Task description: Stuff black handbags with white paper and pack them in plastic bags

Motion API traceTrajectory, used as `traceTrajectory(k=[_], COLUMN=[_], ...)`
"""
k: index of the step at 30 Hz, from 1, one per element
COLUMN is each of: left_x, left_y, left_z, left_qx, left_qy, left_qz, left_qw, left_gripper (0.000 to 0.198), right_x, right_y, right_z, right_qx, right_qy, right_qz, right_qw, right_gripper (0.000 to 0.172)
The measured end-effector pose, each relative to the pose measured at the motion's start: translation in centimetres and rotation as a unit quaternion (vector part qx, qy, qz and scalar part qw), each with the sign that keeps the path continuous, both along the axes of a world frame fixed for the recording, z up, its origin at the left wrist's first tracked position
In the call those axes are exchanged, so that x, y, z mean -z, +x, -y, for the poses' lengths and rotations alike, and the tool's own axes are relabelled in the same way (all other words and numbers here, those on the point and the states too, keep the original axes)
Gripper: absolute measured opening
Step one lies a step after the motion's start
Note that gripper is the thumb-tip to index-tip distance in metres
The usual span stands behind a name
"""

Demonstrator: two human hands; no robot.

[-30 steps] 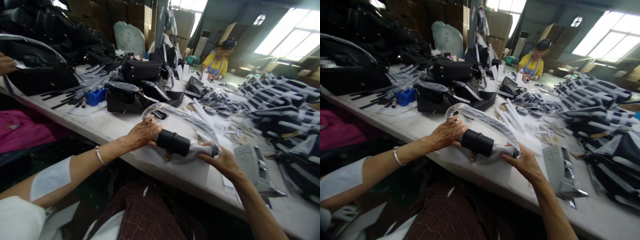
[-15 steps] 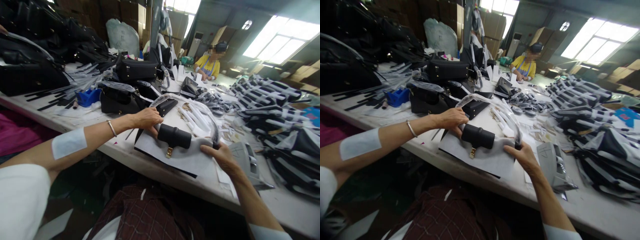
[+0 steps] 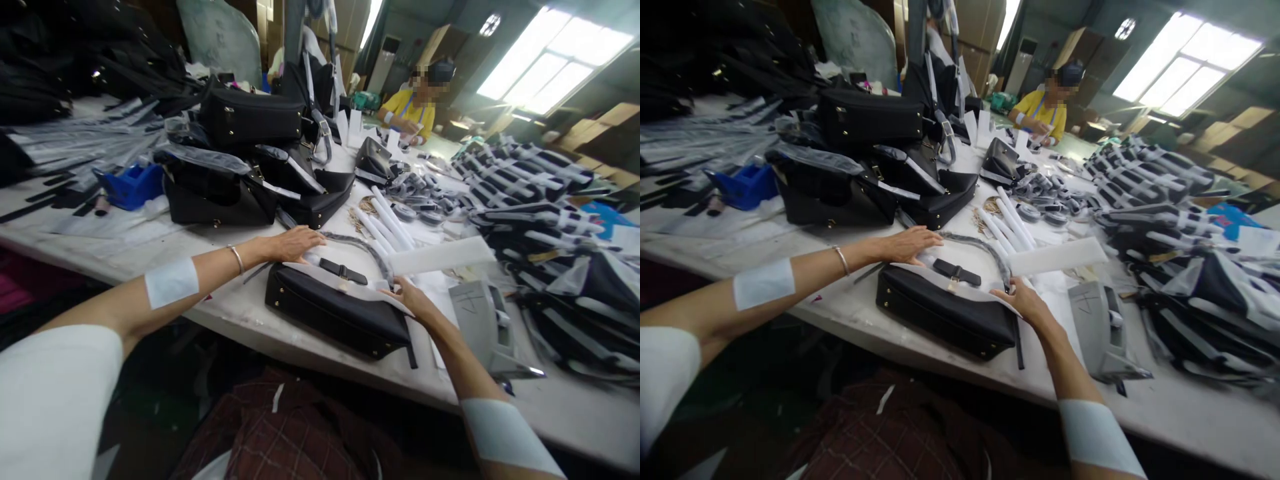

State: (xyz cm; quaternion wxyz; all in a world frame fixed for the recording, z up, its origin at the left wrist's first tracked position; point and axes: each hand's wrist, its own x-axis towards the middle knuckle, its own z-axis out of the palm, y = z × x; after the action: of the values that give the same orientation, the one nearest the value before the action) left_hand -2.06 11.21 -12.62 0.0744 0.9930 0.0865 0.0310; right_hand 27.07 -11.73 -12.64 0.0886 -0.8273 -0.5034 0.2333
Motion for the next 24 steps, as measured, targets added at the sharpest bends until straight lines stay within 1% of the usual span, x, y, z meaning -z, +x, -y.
traceTrajectory(k=[1, 2, 3, 4, 5, 6, 8, 9, 10, 12, 14, 16, 18, 19, 21, 24], left_x=[-0.6, -1.3, -2.0, -2.7, -3.4, -4.0, -5.0, -5.4, -5.9, -6.8, -8.0, -8.9, -9.1, -8.8, -7.7, -5.6], left_y=[-0.1, -0.1, 0.0, 0.0, 0.0, -0.1, -0.4, -0.6, -0.9, -1.4, -1.7, -1.9, -2.3, -2.6, -3.4, -4.8], left_z=[0.1, 0.4, 0.7, 1.2, 1.7, 2.2, 3.1, 3.4, 3.5, 3.4, 3.5, 4.1, 5.5, 6.4, 8.2, 10.1], left_qx=[0.022, 0.049, 0.081, 0.111, 0.139, 0.160, 0.178, 0.174, 0.162, 0.120, 0.074, 0.051, 0.059, 0.067, 0.074, 0.057], left_qy=[0.018, 0.034, 0.045, 0.050, 0.051, 0.046, 0.017, -0.008, -0.037, -0.101, -0.157, -0.202, -0.216, -0.204, -0.142, -0.020], left_qz=[0.025, 0.045, 0.056, 0.058, 0.052, 0.036, -0.018, -0.051, -0.084, -0.136, -0.165, -0.174, -0.156, -0.137, -0.093, -0.030], left_qw=[0.999, 0.997, 0.994, 0.991, 0.988, 0.985, 0.984, 0.983, 0.983, 0.978, 0.971, 0.963, 0.962, 0.967, 0.983, 0.998], left_gripper=[0.065, 0.070, 0.072, 0.070, 0.063, 0.054, 0.041, 0.040, 0.039, 0.036, 0.036, 0.046, 0.064, 0.073, 0.081, 0.074], right_x=[-0.4, -0.8, -1.3, -1.8, -2.2, -2.5, -2.9, -2.9, -2.8, -2.7, -2.9, -3.6, -4.8, -5.3, -6.2, -6.1], right_y=[-0.1, -0.3, -0.6, -1.0, -1.5, -2.0, -2.8, -3.0, -3.1, -2.8, -2.5, -2.3, -2.7, -3.1, -4.1, -5.8], right_z=[-0.1, -0.3, -0.6, -0.8, -1.0, -1.2, -1.2, -1.1, -0.9, -0.6, -0.4, -0.3, -0.3, -0.1, 0.6, 2.5], right_qx=[-0.017, -0.045, -0.087, -0.143, -0.208, -0.273, -0.381, -0.414, -0.435, -0.446, -0.427, -0.382, -0.331, -0.316, -0.326, -0.379], right_qy=[0.003, 0.024, 0.060, 0.101, 0.138, 0.165, 0.177, 0.169, 0.158, 0.135, 0.122, 0.110, 0.092, 0.081, 0.058, 0.048], right_qz=[0.071, 0.133, 0.183, 0.218, 0.235, 0.237, 0.209, 0.190, 0.171, 0.130, 0.081, 0.029, -0.018, -0.036, -0.050, -0.010], right_qw=[0.997, 0.990, 0.977, 0.960, 0.939, 0.918, 0.883, 0.874, 0.870, 0.875, 0.892, 0.917, 0.939, 0.944, 0.942, 0.924], right_gripper=[0.078, 0.082, 0.082, 0.079, 0.073, 0.066, 0.059, 0.059, 0.059, 0.059, 0.054, 0.047, 0.045, 0.048, 0.060, 0.087])
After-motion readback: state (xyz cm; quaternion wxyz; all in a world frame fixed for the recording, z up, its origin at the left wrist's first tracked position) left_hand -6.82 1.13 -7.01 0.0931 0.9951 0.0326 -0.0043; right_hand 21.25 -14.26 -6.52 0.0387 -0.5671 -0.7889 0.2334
